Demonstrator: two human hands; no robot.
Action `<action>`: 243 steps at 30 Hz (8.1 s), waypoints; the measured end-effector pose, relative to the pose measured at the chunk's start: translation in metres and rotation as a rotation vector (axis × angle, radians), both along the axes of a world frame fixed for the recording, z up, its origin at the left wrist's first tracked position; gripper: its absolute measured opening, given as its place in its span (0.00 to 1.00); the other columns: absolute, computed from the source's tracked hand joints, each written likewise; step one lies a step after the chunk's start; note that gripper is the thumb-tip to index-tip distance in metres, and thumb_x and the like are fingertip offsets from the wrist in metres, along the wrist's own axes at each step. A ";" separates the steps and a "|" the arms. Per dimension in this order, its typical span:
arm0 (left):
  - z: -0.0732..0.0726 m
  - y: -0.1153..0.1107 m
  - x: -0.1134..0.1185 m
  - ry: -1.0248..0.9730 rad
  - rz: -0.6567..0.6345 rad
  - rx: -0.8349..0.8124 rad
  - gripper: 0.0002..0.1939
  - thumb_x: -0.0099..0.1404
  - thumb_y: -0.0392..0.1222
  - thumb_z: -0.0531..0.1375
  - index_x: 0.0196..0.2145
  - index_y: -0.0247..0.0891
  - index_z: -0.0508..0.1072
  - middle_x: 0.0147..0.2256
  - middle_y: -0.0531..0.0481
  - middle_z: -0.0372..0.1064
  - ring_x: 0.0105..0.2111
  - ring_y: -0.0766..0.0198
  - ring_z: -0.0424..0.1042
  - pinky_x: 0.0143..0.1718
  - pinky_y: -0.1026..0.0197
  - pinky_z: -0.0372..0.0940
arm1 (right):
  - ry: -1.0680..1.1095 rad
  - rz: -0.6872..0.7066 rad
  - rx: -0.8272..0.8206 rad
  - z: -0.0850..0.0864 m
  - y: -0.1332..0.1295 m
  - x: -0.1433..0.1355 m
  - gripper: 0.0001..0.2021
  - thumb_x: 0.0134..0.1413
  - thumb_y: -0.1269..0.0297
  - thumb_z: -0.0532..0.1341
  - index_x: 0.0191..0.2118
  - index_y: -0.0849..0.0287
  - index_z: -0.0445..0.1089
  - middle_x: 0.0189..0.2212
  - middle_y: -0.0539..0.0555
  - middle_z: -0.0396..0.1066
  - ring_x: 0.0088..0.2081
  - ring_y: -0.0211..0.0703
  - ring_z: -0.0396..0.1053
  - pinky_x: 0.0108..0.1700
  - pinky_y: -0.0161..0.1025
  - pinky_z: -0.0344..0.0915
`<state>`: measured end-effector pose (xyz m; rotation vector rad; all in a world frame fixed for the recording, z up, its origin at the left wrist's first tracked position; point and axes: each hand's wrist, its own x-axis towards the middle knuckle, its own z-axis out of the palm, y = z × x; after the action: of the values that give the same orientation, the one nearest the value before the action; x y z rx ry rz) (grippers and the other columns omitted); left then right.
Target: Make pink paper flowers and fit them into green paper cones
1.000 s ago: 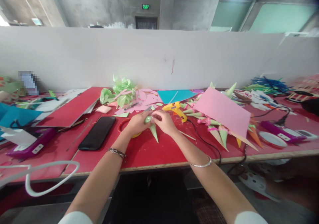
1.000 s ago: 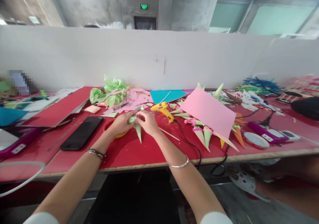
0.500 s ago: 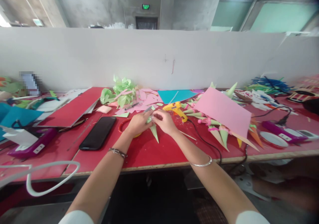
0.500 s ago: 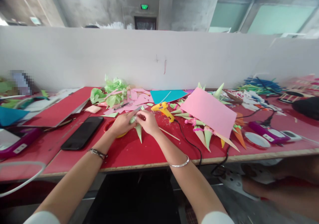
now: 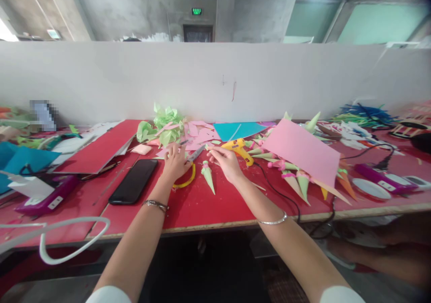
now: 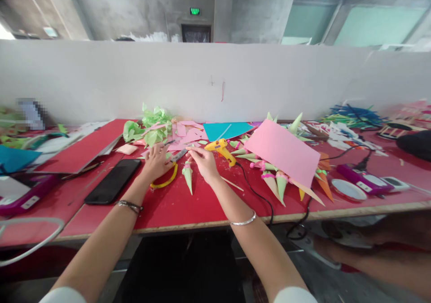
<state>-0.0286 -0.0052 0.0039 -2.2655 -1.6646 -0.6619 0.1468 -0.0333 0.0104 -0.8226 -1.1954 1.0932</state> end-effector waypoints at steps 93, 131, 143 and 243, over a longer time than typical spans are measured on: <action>-0.003 -0.014 0.047 -1.280 -0.628 -0.767 0.14 0.55 0.47 0.57 0.34 0.35 0.61 0.28 0.53 0.66 0.22 0.72 0.65 0.25 0.68 0.60 | -0.233 -0.105 0.199 -0.003 0.002 0.002 0.10 0.45 0.61 0.59 0.32 0.59 0.71 0.31 0.53 0.72 0.33 0.42 0.69 0.35 0.37 0.66; -0.002 -0.016 0.045 -1.096 -0.788 -0.694 0.19 0.52 0.35 0.58 0.44 0.39 0.65 0.39 0.50 0.67 0.42 0.61 0.65 0.46 0.61 0.57 | -0.361 -0.054 0.230 0.001 -0.005 -0.001 0.18 0.43 0.65 0.59 0.44 0.55 0.61 0.40 0.52 0.66 0.38 0.39 0.66 0.37 0.35 0.64; 0.021 0.000 -0.006 -0.255 -0.068 0.006 0.14 0.59 0.47 0.49 0.36 0.38 0.70 0.36 0.43 0.66 0.42 0.54 0.63 0.43 0.56 0.56 | -0.582 0.030 0.100 -0.012 -0.002 -0.003 0.10 0.39 0.64 0.60 0.31 0.58 0.60 0.28 0.48 0.66 0.26 0.35 0.64 0.29 0.34 0.62; 0.011 -0.008 0.020 -0.355 -0.411 0.065 0.14 0.61 0.47 0.51 0.30 0.35 0.70 0.25 0.51 0.67 0.25 0.67 0.64 0.27 0.67 0.56 | -0.201 0.128 -0.080 0.002 -0.003 -0.001 0.11 0.44 0.58 0.56 0.25 0.61 0.67 0.19 0.47 0.64 0.22 0.32 0.60 0.26 0.32 0.56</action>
<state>-0.0091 -0.0134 0.0151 -2.5802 -1.2796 -1.2543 0.1454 -0.0362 0.0127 -0.9450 -1.3947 1.1892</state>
